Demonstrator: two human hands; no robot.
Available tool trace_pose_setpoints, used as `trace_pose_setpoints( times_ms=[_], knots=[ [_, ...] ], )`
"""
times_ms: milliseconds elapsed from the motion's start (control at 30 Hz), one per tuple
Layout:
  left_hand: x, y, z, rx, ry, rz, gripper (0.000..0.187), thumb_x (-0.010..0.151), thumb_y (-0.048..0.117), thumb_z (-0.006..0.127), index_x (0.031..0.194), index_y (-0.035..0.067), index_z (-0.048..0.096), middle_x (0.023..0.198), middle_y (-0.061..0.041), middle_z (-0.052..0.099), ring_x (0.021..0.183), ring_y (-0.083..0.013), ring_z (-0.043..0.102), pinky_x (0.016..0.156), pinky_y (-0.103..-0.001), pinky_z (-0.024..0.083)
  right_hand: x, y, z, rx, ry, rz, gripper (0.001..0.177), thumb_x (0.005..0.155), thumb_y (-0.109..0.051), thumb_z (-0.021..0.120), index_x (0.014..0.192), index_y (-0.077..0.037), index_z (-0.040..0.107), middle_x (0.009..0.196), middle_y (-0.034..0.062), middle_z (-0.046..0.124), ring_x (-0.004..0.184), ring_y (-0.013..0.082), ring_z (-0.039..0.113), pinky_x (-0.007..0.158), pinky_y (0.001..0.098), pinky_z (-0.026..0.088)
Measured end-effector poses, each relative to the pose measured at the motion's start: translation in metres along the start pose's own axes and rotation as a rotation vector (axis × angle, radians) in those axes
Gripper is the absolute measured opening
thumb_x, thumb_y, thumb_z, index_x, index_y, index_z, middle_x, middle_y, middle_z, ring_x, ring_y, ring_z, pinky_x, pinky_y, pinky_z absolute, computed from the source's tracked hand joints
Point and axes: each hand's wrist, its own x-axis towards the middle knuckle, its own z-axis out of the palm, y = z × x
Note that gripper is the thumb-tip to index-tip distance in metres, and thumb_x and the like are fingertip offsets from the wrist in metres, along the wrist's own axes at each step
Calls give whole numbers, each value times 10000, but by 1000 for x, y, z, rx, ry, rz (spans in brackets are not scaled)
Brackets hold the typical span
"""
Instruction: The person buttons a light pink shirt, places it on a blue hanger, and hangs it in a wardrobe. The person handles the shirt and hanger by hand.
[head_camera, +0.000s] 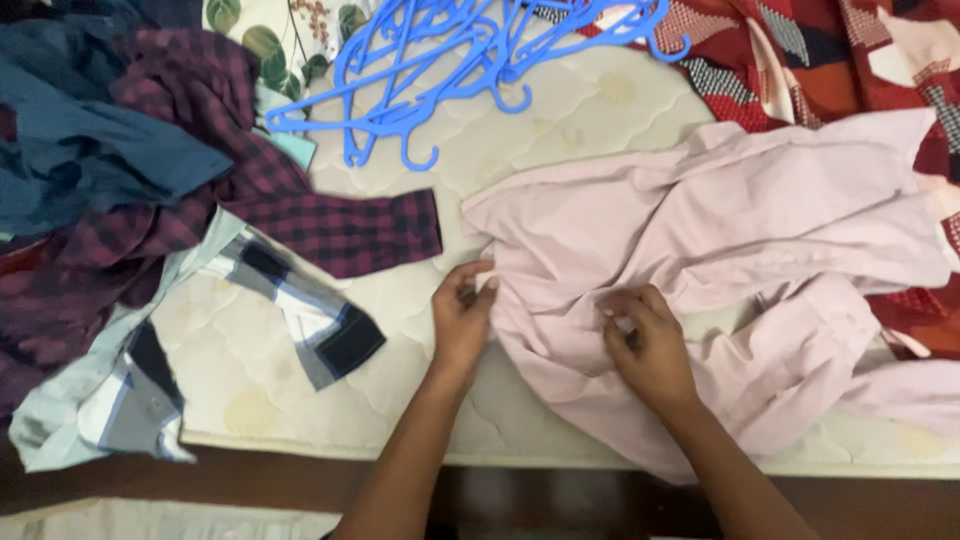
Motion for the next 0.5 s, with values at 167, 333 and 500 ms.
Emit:
trace_pose_setpoints(
  times_ms=[167,333,500],
  knots=[
    [5,22,-17,-60,136,-56,201,979,48,694,1172,37,749,841,21,600,711,-69,444,640,-233,375,11,2,-7,-62,173,-194,217,864,-31,647,1069,-25,718,1134,129,653,999,290,657,880,376,528],
    [12,27,-30,-149,214,-42,130,996,51,637,1092,43,724,880,40,674,764,-50,521,718,-220,437,14,1,-6,-77,212,-230,200,867,-20,634,1051,-23,713,1139,136,659,1066,308,658,926,389,520],
    [16,12,-33,-399,280,-69,162,967,-34,496,903,103,555,867,0,622,786,-102,531,755,-272,450,14,1,0,-92,169,-240,201,850,-23,638,1028,-28,730,1131,127,672,1095,312,631,920,393,520]
  ],
)
